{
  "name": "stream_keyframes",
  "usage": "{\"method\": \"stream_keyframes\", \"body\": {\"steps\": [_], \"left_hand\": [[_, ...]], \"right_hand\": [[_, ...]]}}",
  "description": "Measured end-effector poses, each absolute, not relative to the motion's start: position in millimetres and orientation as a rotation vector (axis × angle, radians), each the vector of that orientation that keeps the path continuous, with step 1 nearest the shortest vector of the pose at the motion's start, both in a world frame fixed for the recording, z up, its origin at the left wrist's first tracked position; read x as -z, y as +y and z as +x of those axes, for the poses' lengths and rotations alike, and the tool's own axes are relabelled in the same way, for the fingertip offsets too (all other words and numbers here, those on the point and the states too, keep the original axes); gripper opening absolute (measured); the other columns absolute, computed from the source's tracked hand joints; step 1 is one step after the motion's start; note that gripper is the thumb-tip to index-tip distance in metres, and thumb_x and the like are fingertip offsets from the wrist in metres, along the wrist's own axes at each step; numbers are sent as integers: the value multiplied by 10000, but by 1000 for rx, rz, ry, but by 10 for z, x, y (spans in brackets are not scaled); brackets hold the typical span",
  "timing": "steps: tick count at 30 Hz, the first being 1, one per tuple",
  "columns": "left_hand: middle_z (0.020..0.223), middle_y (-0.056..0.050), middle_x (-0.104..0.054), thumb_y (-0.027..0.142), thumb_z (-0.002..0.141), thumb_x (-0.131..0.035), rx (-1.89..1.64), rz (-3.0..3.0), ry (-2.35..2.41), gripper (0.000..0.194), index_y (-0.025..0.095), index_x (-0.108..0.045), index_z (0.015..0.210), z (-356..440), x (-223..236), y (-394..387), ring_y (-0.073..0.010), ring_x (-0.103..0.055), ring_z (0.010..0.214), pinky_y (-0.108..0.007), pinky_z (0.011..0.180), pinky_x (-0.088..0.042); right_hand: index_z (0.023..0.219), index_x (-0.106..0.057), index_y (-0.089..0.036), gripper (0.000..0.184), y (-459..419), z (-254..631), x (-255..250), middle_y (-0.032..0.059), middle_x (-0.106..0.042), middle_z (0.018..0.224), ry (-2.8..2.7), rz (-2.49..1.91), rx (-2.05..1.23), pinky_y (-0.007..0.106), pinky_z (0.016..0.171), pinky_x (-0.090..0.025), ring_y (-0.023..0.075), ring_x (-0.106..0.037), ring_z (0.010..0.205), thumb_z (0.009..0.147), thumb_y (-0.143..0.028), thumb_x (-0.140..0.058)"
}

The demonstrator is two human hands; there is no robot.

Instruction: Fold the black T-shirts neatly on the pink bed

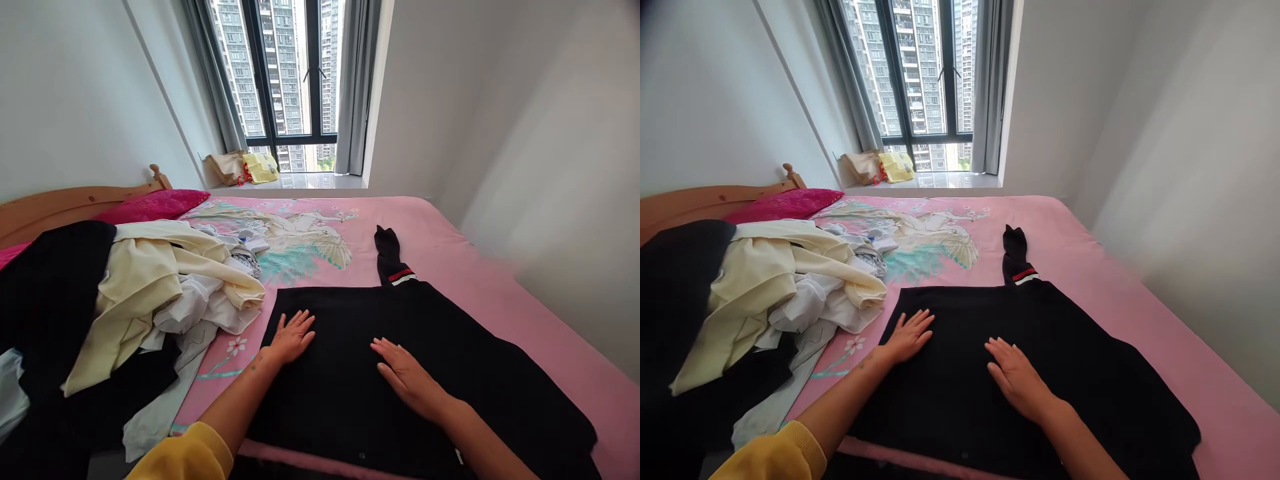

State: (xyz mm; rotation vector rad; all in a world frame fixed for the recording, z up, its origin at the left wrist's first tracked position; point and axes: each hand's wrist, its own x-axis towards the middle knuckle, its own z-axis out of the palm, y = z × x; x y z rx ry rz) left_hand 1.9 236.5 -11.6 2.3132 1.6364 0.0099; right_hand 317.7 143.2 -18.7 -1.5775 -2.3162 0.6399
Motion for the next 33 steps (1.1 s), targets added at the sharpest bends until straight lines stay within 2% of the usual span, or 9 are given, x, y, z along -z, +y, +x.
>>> {"method": "stream_keyframes", "body": {"steps": [6,12,14,17,19,21,26,31,33], "left_hand": [[1542,-69,-233,511,916,-318,-5,2166,1958,593,247,-314,1447,-469,303,2792,-262,-189,1424,-548,1128,-119],[1549,-151,-182,463,902,-376,-160,2302,2068,649,133,-298,1456,-284,341,3059,-319,-131,1430,-552,1122,-123],[1555,-64,-201,512,888,-399,-178,2498,1861,632,243,-312,1453,-185,371,3120,-280,-138,1435,-536,1139,-79],[1540,-20,-249,588,882,-359,-110,2505,1725,639,294,-307,1447,-123,481,3196,-262,-172,1429,-560,1135,-56],[1540,-26,-247,606,884,-330,-129,2463,1776,667,274,-273,1459,-137,576,3231,-262,-170,1429,-569,1131,-57],[1540,-17,-245,609,884,-330,-170,2491,1786,669,280,-259,1461,-170,662,3250,-258,-175,1429,-561,1135,-50],[1537,-3,-248,600,883,-351,-222,2549,1785,663,311,-230,1467,-231,773,3255,-256,-219,1416,-539,1140,-56],[1540,6,-238,589,888,-358,-216,2569,1757,668,331,-178,1476,-263,818,3252,-259,-215,1416,-542,1138,-41],[1540,1,-241,585,887,-366,-224,2578,1749,673,330,-173,1478,-273,828,3247,-264,-220,1413,-538,1141,-36]], "right_hand": [[1434,-313,-312,570,2188,3322,565,27,-288,1515,-2417,-1671,-388,519,1143,-189,226,-239,1402,920,-557,-317],[1444,-305,-248,687,2609,3416,561,61,-257,1526,-2310,-1923,-333,575,1103,-196,283,-216,1406,877,-635,-325],[1387,-411,-272,635,2749,3405,516,62,-360,1483,-2249,-1862,-313,566,1048,-283,306,-325,1351,852,-613,-414],[1104,-639,-293,356,3056,3486,434,32,-624,1214,-2077,-1787,-297,404,920,-426,236,-553,1100,860,-491,-473],[955,-663,-277,291,3364,3616,363,25,-672,1040,-1932,-1835,-258,332,858,-449,191,-593,967,895,-415,-413],[977,-637,-251,295,3753,3777,286,43,-658,1027,-1776,-1914,-205,324,877,-440,188,-584,977,906,-376,-379],[1168,-557,-153,405,4792,4073,195,128,-593,1192,-1454,-2081,-270,368,955,-413,242,-532,1117,860,-402,-467],[1284,-461,-86,744,5329,4107,415,244,-490,1311,-1182,-2234,-461,540,1005,-336,382,-415,1248,691,-477,-683],[1231,-504,-79,748,5378,4110,523,276,-461,1325,-1075,-2259,-514,616,1006,-288,426,-365,1274,614,-418,-758]]}}
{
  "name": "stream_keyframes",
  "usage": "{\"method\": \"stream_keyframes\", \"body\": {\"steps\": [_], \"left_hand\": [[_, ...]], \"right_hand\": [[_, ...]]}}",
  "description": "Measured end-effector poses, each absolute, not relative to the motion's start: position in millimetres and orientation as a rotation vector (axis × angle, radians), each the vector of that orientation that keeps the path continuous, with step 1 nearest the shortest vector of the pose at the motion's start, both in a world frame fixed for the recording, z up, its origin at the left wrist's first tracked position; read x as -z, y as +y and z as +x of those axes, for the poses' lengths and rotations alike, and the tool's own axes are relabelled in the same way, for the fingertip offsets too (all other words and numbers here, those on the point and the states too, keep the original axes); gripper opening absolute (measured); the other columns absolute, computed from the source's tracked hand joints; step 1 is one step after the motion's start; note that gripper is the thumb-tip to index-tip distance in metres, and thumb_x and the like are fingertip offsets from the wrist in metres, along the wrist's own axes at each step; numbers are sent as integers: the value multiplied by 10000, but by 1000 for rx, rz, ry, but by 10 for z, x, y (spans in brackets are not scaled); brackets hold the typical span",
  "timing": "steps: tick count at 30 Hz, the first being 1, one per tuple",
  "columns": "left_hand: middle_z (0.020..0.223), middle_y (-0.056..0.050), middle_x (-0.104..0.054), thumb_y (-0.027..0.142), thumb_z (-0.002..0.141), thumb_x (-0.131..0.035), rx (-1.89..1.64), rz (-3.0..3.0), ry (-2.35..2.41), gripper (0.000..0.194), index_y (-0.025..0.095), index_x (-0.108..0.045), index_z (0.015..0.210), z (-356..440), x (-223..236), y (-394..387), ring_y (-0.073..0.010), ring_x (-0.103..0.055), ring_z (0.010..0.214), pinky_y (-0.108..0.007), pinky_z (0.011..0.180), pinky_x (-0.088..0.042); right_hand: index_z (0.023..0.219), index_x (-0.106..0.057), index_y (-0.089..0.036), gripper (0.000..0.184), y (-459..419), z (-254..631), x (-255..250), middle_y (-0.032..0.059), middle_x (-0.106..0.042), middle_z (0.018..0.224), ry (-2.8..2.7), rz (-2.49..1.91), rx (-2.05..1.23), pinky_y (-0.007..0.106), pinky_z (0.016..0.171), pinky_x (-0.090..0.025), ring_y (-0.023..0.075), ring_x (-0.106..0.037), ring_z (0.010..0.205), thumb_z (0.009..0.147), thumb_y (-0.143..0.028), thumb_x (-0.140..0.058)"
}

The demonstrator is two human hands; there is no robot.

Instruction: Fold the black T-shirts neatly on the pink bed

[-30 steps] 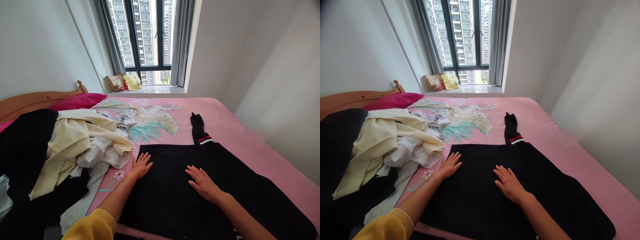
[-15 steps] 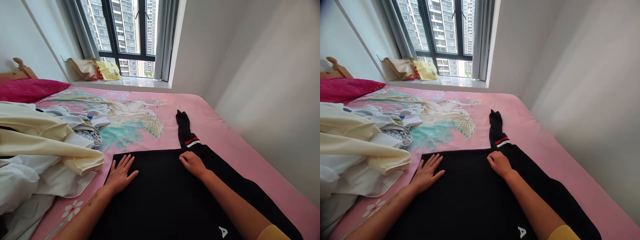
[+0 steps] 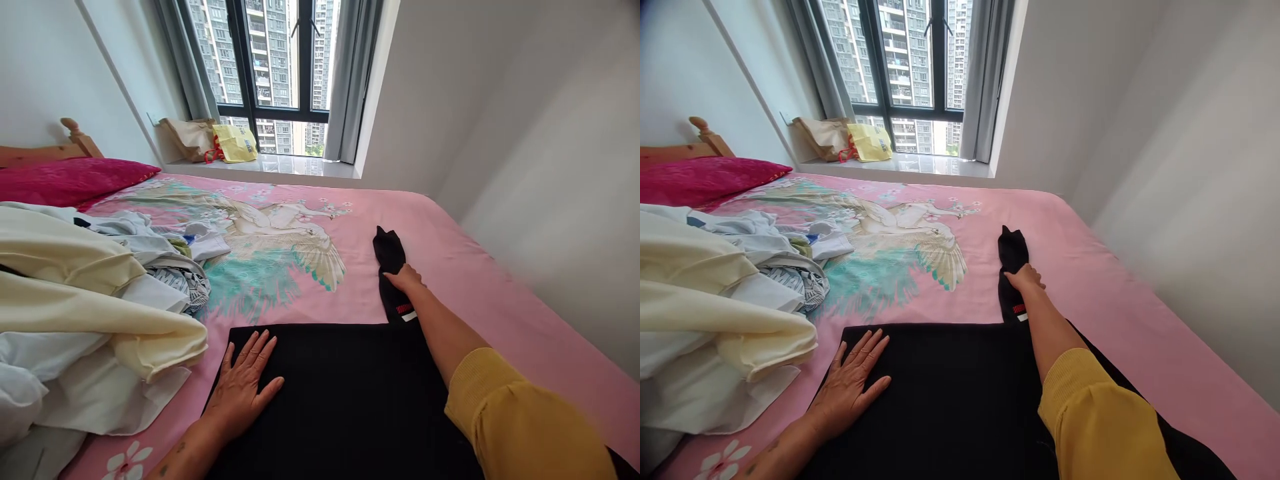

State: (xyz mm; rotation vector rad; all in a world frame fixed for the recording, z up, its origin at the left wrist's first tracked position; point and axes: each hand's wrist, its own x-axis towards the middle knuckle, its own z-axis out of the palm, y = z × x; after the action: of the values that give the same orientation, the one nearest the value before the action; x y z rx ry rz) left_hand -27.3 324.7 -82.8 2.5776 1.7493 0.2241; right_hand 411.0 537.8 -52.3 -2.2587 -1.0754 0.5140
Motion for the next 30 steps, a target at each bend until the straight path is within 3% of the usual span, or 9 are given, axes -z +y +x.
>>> {"method": "stream_keyframes", "body": {"steps": [3,7,12,15,18,21,23,27,30], "left_hand": [[1542,0,-237,582,888,-366,-232,2573,1742,670,332,-171,1478,-276,822,3238,-264,-222,1413,-536,1143,-30],[1545,3,-229,600,889,-345,-211,2521,1744,666,326,-187,1475,-254,772,3232,-264,-207,1417,-557,1136,-23],[1547,-2,-227,627,880,-331,-179,2461,1747,676,306,-235,1467,-221,715,3236,-259,-185,1425,-559,1136,-34],[1546,-10,-229,631,878,-327,-203,2463,1752,683,292,-247,1466,-217,720,3246,-254,-166,1430,-557,1136,-18],[1543,-18,-243,622,878,-336,-241,2468,1758,678,288,-260,1463,-205,722,3254,-254,-166,1430,-554,1136,-16],[1545,-22,-238,605,881,-343,-219,2447,1758,673,270,-272,1461,-181,681,3239,-252,-150,1434,-563,1135,-15],[1550,-18,-222,584,892,-334,-192,2420,1747,653,267,-273,1460,-173,628,3227,-247,-141,1437,-571,1134,-16],[1562,-28,-183,403,944,-273,-212,2338,1797,543,243,-275,1463,-220,479,3282,-226,-130,1439,-543,1138,-107],[1560,-54,-200,183,875,-349,-177,2336,1891,602,209,-260,1470,-308,333,3418,-227,-127,1438,-510,1136,-138]], "right_hand": [[1030,-612,-103,483,5371,4147,602,229,-560,1216,-973,-2187,-610,639,996,-288,400,-422,1238,625,-321,-760],[925,-624,-131,248,5243,4198,503,86,-665,947,-898,-1872,-741,454,903,-467,239,-607,989,723,-267,-670],[970,-599,-195,246,4557,4316,141,30,-680,918,-730,-1434,-806,305,788,-538,188,-636,907,751,-282,-529],[969,-616,-223,243,3832,4446,-27,16,-689,949,-641,-1183,-914,291,819,-544,169,-641,932,803,-356,-498],[954,-631,-190,283,3195,4506,-27,40,-695,823,-363,-1035,-1274,303,741,-576,168,-666,753,841,-430,-529],[900,-624,-159,173,2878,4481,58,45,-688,717,-210,-1152,-1419,300,617,-589,163,-649,581,814,-309,-614],[886,-618,-147,110,2818,4441,65,46,-700,730,-201,-1187,-1382,294,601,-594,165,-658,581,790,-201,-628],[962,-630,-117,167,2782,4380,-153,72,-720,840,-231,-1156,-1336,325,705,-608,182,-688,705,807,-167,-595],[983,-643,-104,201,2698,4377,-433,93,-720,862,-329,-1150,-1322,322,704,-610,197,-692,742,807,-186,-589]]}}
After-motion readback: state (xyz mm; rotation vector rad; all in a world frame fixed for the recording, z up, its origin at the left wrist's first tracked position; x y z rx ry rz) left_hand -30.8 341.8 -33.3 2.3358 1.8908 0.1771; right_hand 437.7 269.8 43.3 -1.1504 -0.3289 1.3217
